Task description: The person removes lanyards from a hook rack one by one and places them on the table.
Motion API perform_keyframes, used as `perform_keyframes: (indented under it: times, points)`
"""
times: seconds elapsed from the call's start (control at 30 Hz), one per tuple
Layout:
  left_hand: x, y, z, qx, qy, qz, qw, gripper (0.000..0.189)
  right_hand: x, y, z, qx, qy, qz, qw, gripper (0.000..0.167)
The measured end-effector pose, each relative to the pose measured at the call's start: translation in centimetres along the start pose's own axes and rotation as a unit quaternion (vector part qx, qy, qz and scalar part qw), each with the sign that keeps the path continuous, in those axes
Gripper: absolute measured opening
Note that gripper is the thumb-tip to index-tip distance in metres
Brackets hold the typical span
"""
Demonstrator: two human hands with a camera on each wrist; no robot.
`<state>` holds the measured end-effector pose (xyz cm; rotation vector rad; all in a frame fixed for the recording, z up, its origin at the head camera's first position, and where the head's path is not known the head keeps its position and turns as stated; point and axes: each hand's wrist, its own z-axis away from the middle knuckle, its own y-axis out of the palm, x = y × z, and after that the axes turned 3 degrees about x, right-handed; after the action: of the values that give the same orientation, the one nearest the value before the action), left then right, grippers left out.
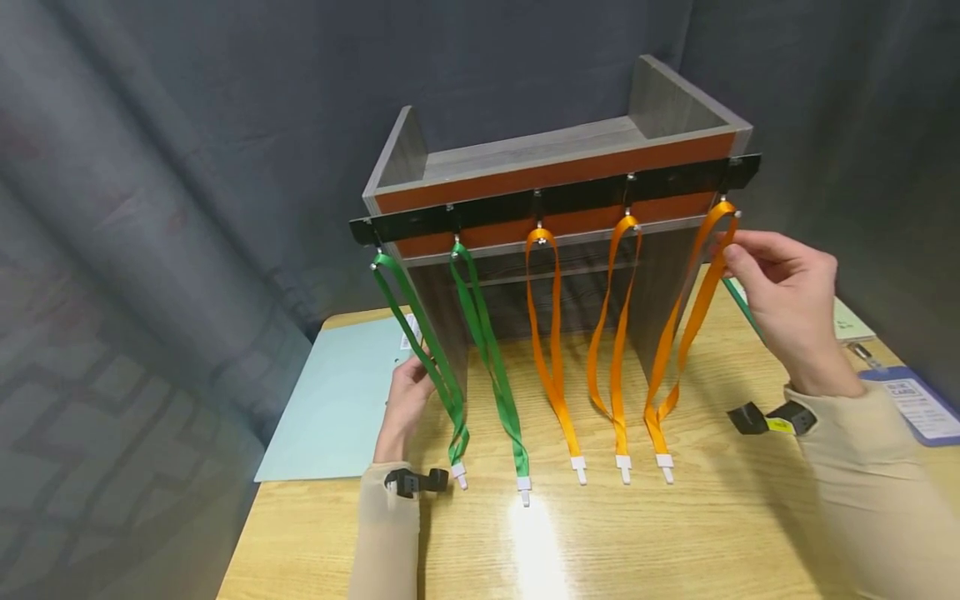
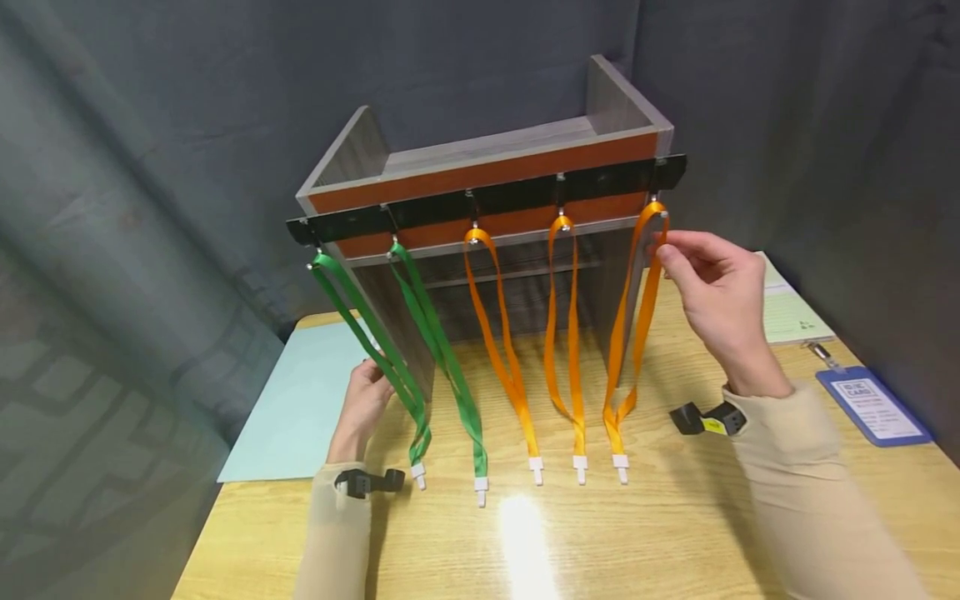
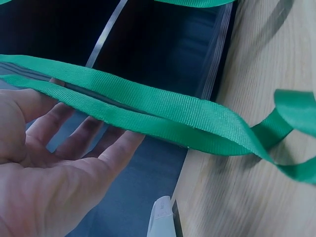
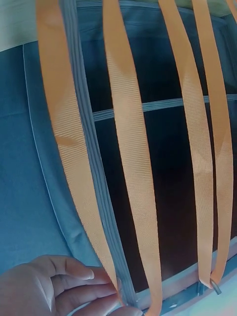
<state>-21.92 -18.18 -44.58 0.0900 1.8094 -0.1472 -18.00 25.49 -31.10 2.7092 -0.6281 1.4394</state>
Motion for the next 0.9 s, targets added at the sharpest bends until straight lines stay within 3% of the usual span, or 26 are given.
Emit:
perform_keyframes:
  times: [0.33,0.57,0.9]
  points:
    - [-0.6,0.0,0.1,0.013,-0.010,0.013,0.9998,0.028,0.1,0.4,-0.1,-0.015,0.000,0.022,0.9996,0.025]
    - [-2.8,0.7,0.4,0.025,-0.004,-0.006,0.9997,0.028,0.2,0.4,-0.2,-0.019,0.001,0.028,0.9994,0.024]
    - [-2.7,0.5,0.6,0.018,-0.006,-0.015,0.9997,0.029,0.1,0.7,-0.3,-0.016,-0.010,0.031,0.9993,0.024]
